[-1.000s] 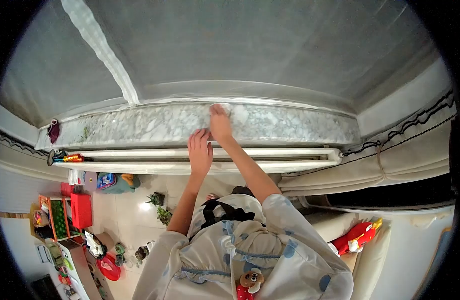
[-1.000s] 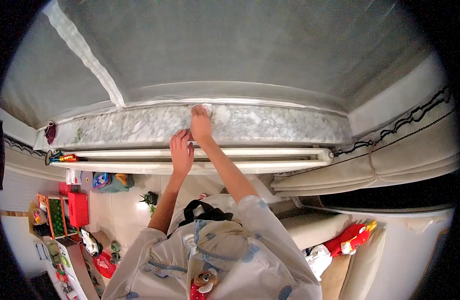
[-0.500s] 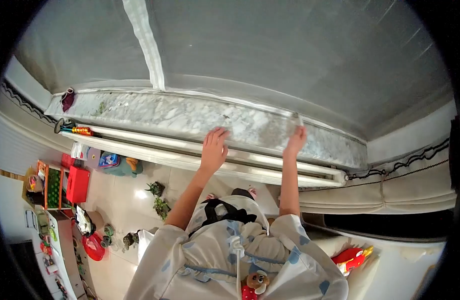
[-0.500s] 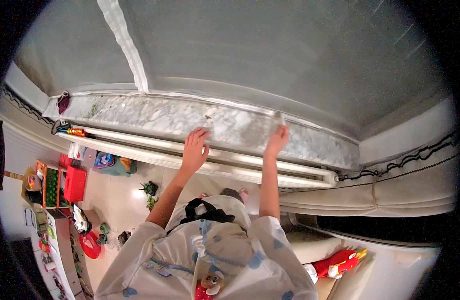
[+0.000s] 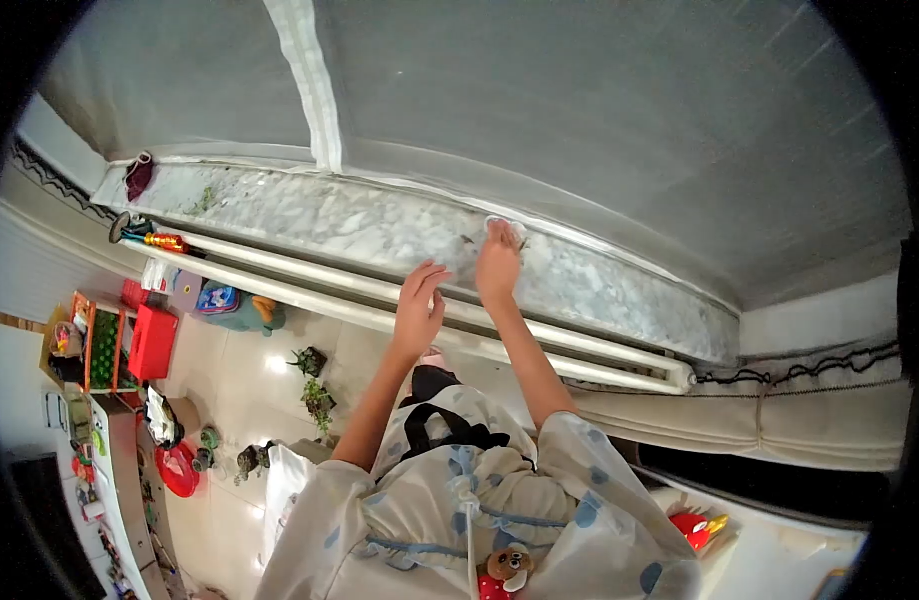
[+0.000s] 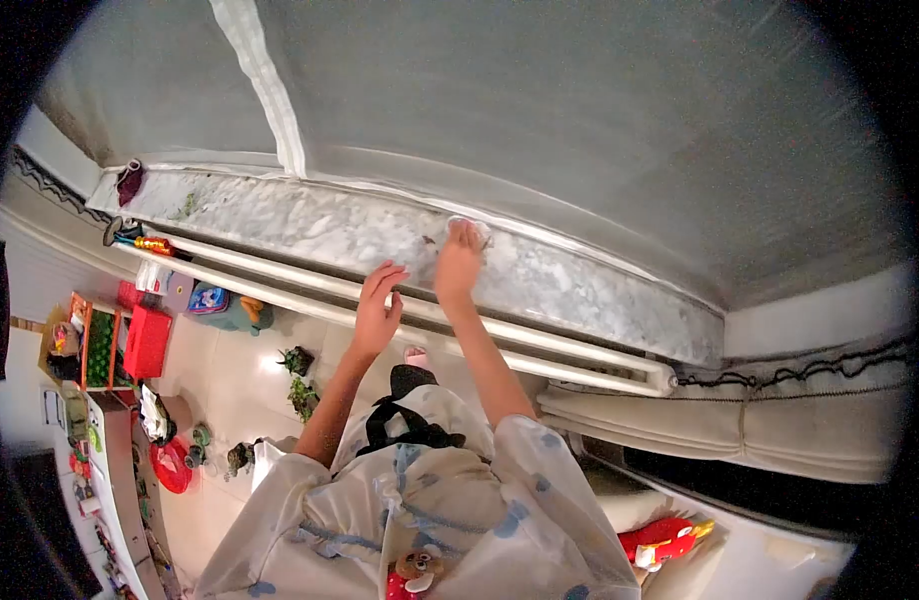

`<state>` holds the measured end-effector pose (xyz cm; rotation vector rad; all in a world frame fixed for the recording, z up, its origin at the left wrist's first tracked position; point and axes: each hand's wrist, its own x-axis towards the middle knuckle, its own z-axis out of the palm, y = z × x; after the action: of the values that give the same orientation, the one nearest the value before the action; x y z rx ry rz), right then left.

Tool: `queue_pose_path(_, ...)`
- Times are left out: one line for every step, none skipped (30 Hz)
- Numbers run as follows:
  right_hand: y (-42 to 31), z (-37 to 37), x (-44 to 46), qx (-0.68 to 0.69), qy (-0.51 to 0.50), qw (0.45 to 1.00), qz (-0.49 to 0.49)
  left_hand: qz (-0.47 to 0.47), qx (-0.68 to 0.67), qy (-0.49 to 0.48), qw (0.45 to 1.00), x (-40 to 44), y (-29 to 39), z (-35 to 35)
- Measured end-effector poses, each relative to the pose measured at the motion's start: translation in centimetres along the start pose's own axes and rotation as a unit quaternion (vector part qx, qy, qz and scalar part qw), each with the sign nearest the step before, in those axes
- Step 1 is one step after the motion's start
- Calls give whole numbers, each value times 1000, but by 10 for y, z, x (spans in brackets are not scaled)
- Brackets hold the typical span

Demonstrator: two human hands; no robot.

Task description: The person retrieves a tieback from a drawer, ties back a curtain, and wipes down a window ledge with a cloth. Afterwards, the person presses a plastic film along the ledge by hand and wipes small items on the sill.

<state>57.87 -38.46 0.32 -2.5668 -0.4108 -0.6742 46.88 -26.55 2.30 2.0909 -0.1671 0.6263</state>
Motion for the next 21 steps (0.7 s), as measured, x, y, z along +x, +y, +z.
queue_pose_path(-13,1,2,5,-2,1000,-9,-16,19,29,999,-2,2,-7)
queue_pose_path(-28,8,1,-17,-20,999,-18,-30,20,55,998,-4,0,-14)
queue_pose_path(-41,17,2,-12,-26,999,-19,-35,25,54,998,-7,-1,-20)
queue_pose_path(-54,26,4,18,-41,998,-34,-55,23,70,996,-8,-2,-28)
queue_pose_path(-66,35,9,48,-54,996,-50,-73,23,86,993,-7,-4,-35)
queue_pose_path(-79,42,15,55,-56,996,-51,-73,36,98,992,-5,-6,-42)
queue_pose_path(-93,48,21,70,-66,995,-42,-75,43,98,991,-5,-10,-49)
queue_pose_path(-105,56,26,84,-76,993,-33,-89,56,114,988,-4,-13,-54)
queue_pose_path(-115,62,32,91,-77,992,-35,-102,68,130,984,-3,-17,-60)
queue_pose_path(-124,68,37,106,-79,990,-49,-123,62,143,980,-2,-20,-64)
queue_pose_path(-132,74,40,121,-82,987,-62,-125,67,143,979,-1,-21,-68)
queue_pose_path(-140,79,44,146,-61,985,-69,-138,72,147,977,0,-23,-73)
queue_pose_path(-145,83,49,150,-58,985,-71,-146,77,153,974,6,-26,-76)
queue_pose_path(-151,83,54,205,-115,971,-44,-155,78,161,972,10,-27,-78)
queue_pose_path(-154,82,55,258,-176,950,-14,-155,79,159,972,13,-30,-80)
queue_pose_path(-156,81,59,295,-171,940,11,-141,78,169,972,16,-33,-82)
queue_pose_path(-154,83,58,294,-173,940,14,-126,76,180,973,20,-35,-84)
queue_pose_path(-149,83,58,362,-144,919,68,-125,67,182,973,23,-36,-86)
queue_pose_path(-143,82,59,426,-112,889,121,-125,65,180,973,26,-40,-88)
queue_pose_path(-136,70,61,497,-200,808,247,-117,62,181,974,29,-45,-90)
queue_pose_path(-131,53,61,540,-197,751,323,-108,60,180,976,31,-49,-93)
